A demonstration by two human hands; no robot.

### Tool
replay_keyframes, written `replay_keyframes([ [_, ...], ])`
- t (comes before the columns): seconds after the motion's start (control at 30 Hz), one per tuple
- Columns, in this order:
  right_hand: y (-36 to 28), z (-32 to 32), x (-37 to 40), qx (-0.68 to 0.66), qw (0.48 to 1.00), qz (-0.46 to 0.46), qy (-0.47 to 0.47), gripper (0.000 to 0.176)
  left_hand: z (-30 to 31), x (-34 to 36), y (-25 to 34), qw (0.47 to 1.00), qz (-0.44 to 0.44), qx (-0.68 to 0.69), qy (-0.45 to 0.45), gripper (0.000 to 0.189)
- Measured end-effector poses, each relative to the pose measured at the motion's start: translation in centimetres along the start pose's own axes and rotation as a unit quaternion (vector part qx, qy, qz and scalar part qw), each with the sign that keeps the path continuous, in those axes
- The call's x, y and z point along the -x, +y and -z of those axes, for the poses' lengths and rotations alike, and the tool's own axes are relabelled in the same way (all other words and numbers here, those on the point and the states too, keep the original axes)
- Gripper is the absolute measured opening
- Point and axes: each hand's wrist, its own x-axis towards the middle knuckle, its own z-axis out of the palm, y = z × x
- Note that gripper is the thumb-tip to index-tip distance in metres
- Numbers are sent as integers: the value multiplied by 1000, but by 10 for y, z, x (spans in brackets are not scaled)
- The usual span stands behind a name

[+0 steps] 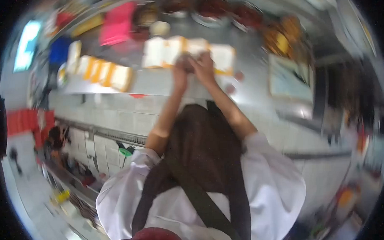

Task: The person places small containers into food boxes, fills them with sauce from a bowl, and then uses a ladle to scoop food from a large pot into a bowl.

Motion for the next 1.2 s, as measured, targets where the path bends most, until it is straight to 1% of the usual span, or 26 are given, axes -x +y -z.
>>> replay_keyframes([
  [0.03,40,-13,1,-72,997,-13,-21,35,5,7,-6,998,-5,-49,41,27],
  [0.07,22,-28,12,-116,992,52,-5,33,23,8,-15,938,-155,-309,2,26],
  [0.1,-7,-32,23,-142,988,-18,-60,30,20,11,-5,965,-84,-226,101,26],
  [0.13,49,-32,12,-98,985,42,-137,28,22,18,0,978,-123,-90,145,26],
  [0.17,-9,-36,26,-189,963,-62,-184,21,32,24,17,994,0,18,112,31],
  [0.2,-37,-44,31,-175,962,-54,-204,16,40,32,41,985,12,148,86,36],
  [0.27,-50,-51,30,-131,944,-106,-283,17,66,45,66,979,38,198,40,37],
  [0.3,-53,-63,22,-130,940,-94,-300,17,80,45,74,978,20,201,53,37],
  [0.37,-55,-77,18,-119,899,-157,-391,23,95,52,77,983,5,180,27,36],
  [0.4,-58,-87,19,-120,894,-150,-406,23,101,53,72,983,-26,173,58,33],
  [0.43,-60,-100,25,-115,893,-146,-411,23,106,53,68,982,-31,178,62,33],
  [0.5,-69,-126,49,-170,904,-89,-381,25,115,53,66,954,-130,155,223,31],
  [0.53,-71,-136,60,-167,904,-86,-383,25,122,53,62,953,-133,158,224,31],
  [0.6,-74,-150,74,-189,899,-32,-395,31,136,57,60,914,-221,46,337,30],
  [0.63,-75,-154,75,-185,899,-29,-397,31,140,61,63,913,-224,50,338,30],
  [0.7,-74,-161,79,-168,879,-83,-439,30,145,79,77,909,-153,144,360,28],
  [0.73,-69,-166,79,-178,874,-79,-446,28,148,84,79,909,-153,145,360,28],
  [0.77,-72,-168,81,-177,874,-79,-445,28,151,89,80,910,-162,127,361,27],
  [0.83,-77,-172,86,-164,886,-69,-427,19,154,95,82,911,-171,110,360,27],
  [0.87,-80,-174,88,-164,887,-69,-426,19,154,98,86,910,-180,101,359,27],
  [0.93,-85,-179,91,-140,908,-50,-391,11,152,102,93,911,-189,91,356,26],
  [1.0,-95,-179,93,-133,911,-67,-385,11,151,103,96,908,-186,50,372,26],
  [1.07,-99,-181,94,-126,914,-90,-375,12,152,103,95,917,-176,49,355,26],
  [1.13,-95,-178,91,-110,923,-75,-360,11,152,101,90,928,-157,48,334,26],
  [1.2,-47,-182,75,-74,936,-35,-343,10,151,94,83,904,-237,-88,344,27],
])
